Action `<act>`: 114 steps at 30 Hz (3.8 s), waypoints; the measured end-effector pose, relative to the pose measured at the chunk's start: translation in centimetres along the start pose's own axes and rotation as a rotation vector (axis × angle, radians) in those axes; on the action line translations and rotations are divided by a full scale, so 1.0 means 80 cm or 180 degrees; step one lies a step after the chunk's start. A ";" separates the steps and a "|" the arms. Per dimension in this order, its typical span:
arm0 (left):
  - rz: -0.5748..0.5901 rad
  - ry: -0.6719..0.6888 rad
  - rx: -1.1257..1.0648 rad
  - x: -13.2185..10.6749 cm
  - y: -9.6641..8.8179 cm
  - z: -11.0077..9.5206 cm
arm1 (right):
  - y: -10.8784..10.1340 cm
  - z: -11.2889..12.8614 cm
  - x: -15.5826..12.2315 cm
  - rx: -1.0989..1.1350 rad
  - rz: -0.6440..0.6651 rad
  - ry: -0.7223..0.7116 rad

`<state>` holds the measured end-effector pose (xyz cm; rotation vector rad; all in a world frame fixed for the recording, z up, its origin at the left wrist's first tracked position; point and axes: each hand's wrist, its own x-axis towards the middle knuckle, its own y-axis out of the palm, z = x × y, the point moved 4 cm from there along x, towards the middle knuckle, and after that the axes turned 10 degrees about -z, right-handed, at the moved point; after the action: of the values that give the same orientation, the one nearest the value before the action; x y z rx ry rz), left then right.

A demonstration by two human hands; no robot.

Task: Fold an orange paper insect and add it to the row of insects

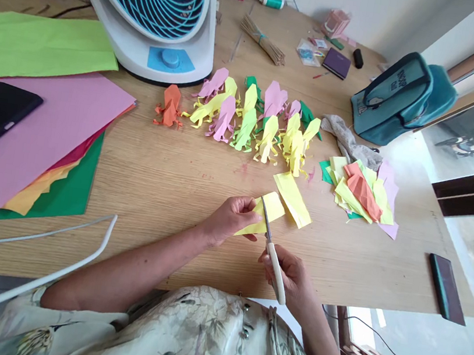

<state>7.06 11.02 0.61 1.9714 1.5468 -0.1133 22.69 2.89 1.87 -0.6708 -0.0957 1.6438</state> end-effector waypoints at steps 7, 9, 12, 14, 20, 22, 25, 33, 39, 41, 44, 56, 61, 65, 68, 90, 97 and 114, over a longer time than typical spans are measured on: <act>-0.0154 0.0381 -0.0061 0.007 -0.010 -0.007 | -0.036 0.004 -0.003 -0.0693 -0.0015 -0.0284; -0.0283 0.0536 -0.0058 0.010 -0.015 -0.011 | -0.063 -0.007 -0.004 -0.1094 -0.0282 -0.0333; -0.0484 0.0703 -0.0008 0.014 -0.023 -0.018 | -0.118 -0.035 -0.004 -0.2013 -0.1108 -0.0287; -0.0540 0.0744 0.0010 0.016 -0.027 -0.020 | -0.150 -0.056 -0.003 -0.2719 -0.1507 -0.0315; -0.0673 0.0604 0.0064 0.018 -0.033 -0.014 | -0.208 -0.105 0.007 -0.3636 -0.1817 0.0114; -0.0694 0.0554 0.0032 0.018 -0.033 -0.012 | -0.219 -0.113 0.009 -0.3588 -0.1829 0.0178; -0.0637 0.0546 -0.0024 0.018 -0.032 -0.012 | -0.230 -0.119 0.010 -0.3352 -0.1732 0.0230; -0.0236 0.1082 0.0102 0.012 -0.018 -0.016 | -0.125 -0.013 0.003 -0.1601 -0.2225 -0.1370; 0.0120 0.1964 0.1038 -0.011 -0.011 -0.014 | -0.008 0.022 0.036 0.0069 -0.1073 -0.1608; 0.0208 0.2225 0.1582 -0.019 -0.014 -0.015 | -0.002 0.020 0.037 -0.0051 -0.1136 -0.1772; 0.0312 0.2818 0.2356 -0.028 -0.020 -0.021 | -0.005 0.020 0.035 -0.0478 -0.1185 -0.2105; 0.0164 0.3712 0.4540 -0.038 -0.025 -0.002 | 0.003 0.006 0.040 0.0030 -0.0896 -0.1780; 0.0696 0.3083 0.4244 -0.042 -0.027 -0.003 | 0.007 0.005 0.041 -0.0205 -0.0943 -0.1733; 0.0848 0.2710 0.3881 -0.045 -0.037 -0.008 | 0.008 0.005 0.042 -0.0242 -0.0912 -0.1725; 0.0695 0.2909 0.3989 -0.045 -0.040 -0.009 | 0.008 0.005 0.043 -0.0262 -0.0867 -0.1682; 0.0374 0.3288 0.4115 -0.047 -0.036 -0.005 | 0.012 0.008 0.044 -0.0516 -0.0791 -0.2043; 0.0221 0.3476 0.4158 -0.050 -0.035 -0.004 | 0.013 0.005 0.045 -0.0574 -0.0814 -0.2078; 0.0374 0.3803 0.5030 -0.053 -0.024 0.009 | 0.023 0.018 0.059 -0.1985 -0.1286 -0.2768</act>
<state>4.24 7.32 1.05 3.8114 2.3537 -0.1274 20.26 7.36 0.53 -0.3033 -1.3235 1.3917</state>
